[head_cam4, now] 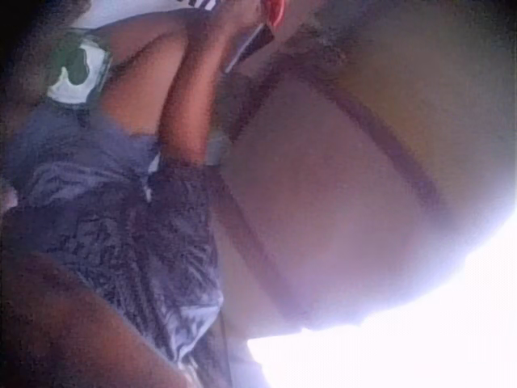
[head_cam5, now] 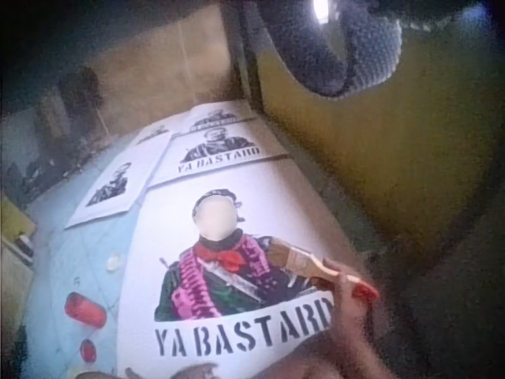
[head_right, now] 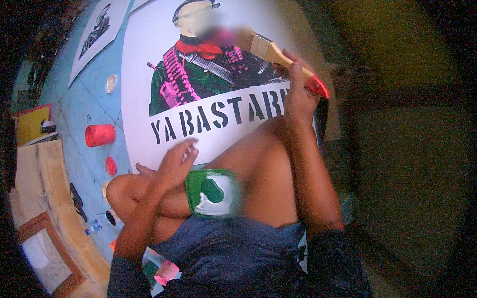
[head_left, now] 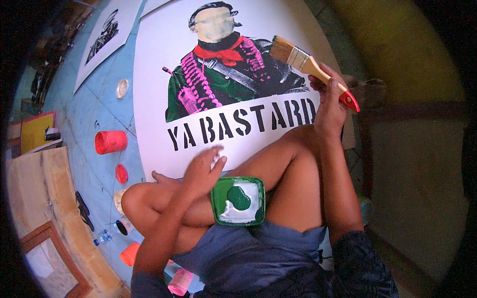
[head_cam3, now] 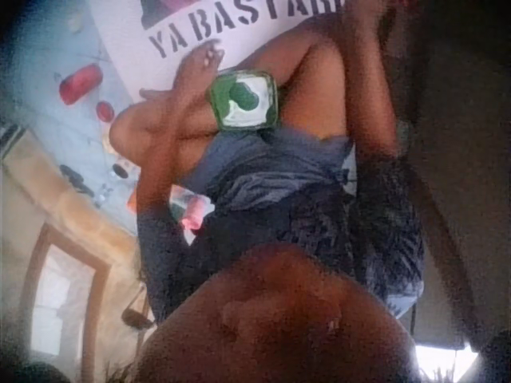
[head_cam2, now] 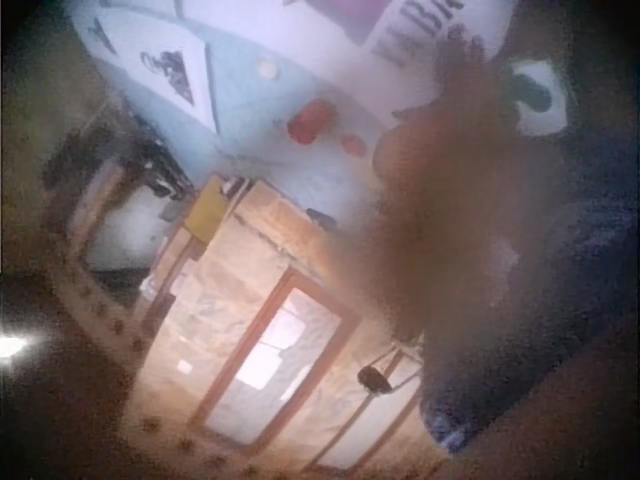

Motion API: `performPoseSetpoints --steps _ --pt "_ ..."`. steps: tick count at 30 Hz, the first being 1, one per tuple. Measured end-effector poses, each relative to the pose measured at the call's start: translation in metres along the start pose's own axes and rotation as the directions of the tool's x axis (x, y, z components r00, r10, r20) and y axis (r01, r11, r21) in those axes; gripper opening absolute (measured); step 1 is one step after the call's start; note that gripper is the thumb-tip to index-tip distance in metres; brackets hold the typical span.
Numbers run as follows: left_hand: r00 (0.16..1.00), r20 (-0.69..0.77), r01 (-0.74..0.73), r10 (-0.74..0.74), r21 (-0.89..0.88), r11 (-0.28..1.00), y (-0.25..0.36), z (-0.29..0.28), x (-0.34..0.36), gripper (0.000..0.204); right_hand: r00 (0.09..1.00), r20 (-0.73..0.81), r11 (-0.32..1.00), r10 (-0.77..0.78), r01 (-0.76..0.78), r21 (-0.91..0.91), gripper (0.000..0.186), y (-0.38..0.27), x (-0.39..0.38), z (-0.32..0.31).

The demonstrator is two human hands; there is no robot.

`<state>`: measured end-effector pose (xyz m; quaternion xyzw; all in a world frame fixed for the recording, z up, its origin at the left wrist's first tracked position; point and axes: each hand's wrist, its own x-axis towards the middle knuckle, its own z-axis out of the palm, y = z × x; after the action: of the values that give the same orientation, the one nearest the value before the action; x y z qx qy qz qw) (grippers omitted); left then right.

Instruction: The person sits on the floor and paints a large poster featuring a figure with a rifle and the text 'YA BASTARD'. They use a paintbrush to apply green paint to the figure's clothing and red paint to the scarf area, repeatedly dipping the brush into a small green container.

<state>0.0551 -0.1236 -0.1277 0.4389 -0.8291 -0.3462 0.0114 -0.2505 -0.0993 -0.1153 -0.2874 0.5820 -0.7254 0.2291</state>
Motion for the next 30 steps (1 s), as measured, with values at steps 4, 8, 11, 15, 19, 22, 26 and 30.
performPoseSetpoints --steps 4,8,11,15,19,22,26,30 --pt "0.895 0.116 -0.445 0.430 0.286 0.849 0.012 -0.009 0.073 0.061 0.996 -0.070 0.998 -0.058 0.056 -0.025 0.041 0.008 0.005 -0.004" --pt "0.798 0.254 -0.603 0.547 0.331 0.726 0.015 0.019 0.125 0.078 0.985 -0.160 0.998 -0.063 0.062 -0.012 0.043 0.011 0.010 -0.002" --pt "0.826 0.239 -0.563 0.510 0.350 0.749 0.011 0.043 0.138 0.087 0.986 -0.131 0.993 -0.106 0.098 -0.061 0.043 0.014 0.012 -0.006" --pt "0.855 0.197 -0.518 0.480 0.365 0.774 0.003 0.055 0.148 0.091 0.980 -0.147 0.990 -0.137 0.130 -0.059 0.043 0.018 0.012 -0.006" --pt "0.859 0.192 -0.511 0.474 0.365 0.779 0.001 0.054 0.151 0.092 0.983 -0.134 0.990 -0.124 0.114 -0.081 0.043 0.019 0.013 -0.004" --pt "0.859 0.179 -0.511 0.480 0.371 0.776 0.002 0.052 0.151 0.093 0.984 -0.090 0.983 -0.155 0.145 -0.112 0.044 0.023 0.014 -0.011" --pt "0.855 0.182 -0.516 0.486 0.397 0.759 0.006 0.048 0.152 0.094 0.980 -0.117 0.985 -0.161 0.153 -0.078 0.044 0.022 0.014 -0.009" --pt "0.859 0.183 -0.508 0.477 0.414 0.756 0.005 0.046 0.152 0.093 0.981 -0.120 0.987 -0.154 0.147 -0.071 0.043 0.021 0.013 -0.007"
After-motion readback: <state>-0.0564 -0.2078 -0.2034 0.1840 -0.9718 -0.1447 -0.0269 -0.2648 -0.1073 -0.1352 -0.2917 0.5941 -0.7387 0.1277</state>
